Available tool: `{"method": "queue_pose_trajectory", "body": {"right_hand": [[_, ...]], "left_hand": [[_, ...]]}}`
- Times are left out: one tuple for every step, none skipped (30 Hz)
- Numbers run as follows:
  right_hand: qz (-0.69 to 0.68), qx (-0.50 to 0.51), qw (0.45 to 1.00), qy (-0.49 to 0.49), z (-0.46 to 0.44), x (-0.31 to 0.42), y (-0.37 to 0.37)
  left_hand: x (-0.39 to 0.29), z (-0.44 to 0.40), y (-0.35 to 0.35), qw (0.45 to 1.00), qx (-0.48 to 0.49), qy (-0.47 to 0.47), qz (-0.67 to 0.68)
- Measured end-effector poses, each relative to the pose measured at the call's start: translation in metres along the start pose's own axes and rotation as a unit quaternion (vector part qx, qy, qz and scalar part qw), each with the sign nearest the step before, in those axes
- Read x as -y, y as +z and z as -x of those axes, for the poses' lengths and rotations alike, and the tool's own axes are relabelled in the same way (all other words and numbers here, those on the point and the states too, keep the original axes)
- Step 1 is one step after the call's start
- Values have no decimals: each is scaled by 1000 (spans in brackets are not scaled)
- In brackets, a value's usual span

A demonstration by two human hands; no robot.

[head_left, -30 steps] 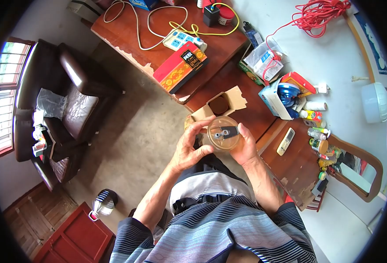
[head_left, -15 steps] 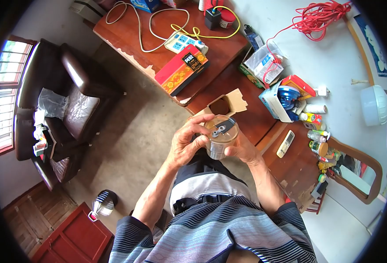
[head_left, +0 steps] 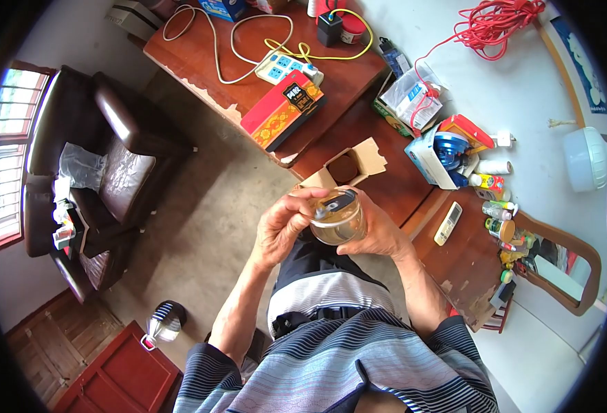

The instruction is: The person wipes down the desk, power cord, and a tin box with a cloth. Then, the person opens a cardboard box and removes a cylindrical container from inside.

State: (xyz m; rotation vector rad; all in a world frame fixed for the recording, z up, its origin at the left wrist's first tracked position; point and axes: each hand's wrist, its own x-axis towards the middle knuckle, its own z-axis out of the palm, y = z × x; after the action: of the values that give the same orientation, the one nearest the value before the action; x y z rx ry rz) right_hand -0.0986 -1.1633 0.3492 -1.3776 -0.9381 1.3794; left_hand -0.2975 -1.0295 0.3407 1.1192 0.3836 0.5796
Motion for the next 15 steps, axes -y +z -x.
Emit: {"method": "queue_pose_trajectory", "body": {"right_hand": [[-12,-1,1000,2,0,1,0],[-24,-2,1000,5,1,1,1],[-76,-2,997,10,2,0,3],[-76,-2,997,10,1,-1,4],[-79,-2,997,8,2,-3,4],[-81,-2,997,6,2,-4,4],[-80,-1,997,5,1,-4,3],[-71,-3,997,2,0,-3,2],[-63,-6,998,0,-1,-4,2],[-62,-6,998,-2,-1,-6,0],[-66,-1,998,-3,-1,-9,-1],[-71,3,997,-5,-2,-9,-2],[-70,3,998,-7,-3,-8,-2],[-90,5,996,-5,-4,-7,-2],[-110,7,994,-2,-5,-6,-2]], "left_hand": [[-3,0,1,1000,19,7,-16],[-3,0,1,1000,18,7,-16],[-4,-1,1,997,36,30,-56],[-4,-2,0,993,53,53,-95],[-6,-3,1,994,47,51,-81],[-7,-5,2,994,47,51,-81],[-9,-8,2,993,50,60,-92],[-11,-11,2,991,54,69,-103],[-15,-15,1,991,54,71,-104],[-19,-18,0,988,67,77,-117],[-22,-22,-1,985,81,83,-130],[-24,-25,-2,984,82,85,-131],[-25,-28,-3,980,86,98,-151],[-26,-30,-3,975,91,111,-170],[-26,-32,-4,975,92,112,-170]]}}
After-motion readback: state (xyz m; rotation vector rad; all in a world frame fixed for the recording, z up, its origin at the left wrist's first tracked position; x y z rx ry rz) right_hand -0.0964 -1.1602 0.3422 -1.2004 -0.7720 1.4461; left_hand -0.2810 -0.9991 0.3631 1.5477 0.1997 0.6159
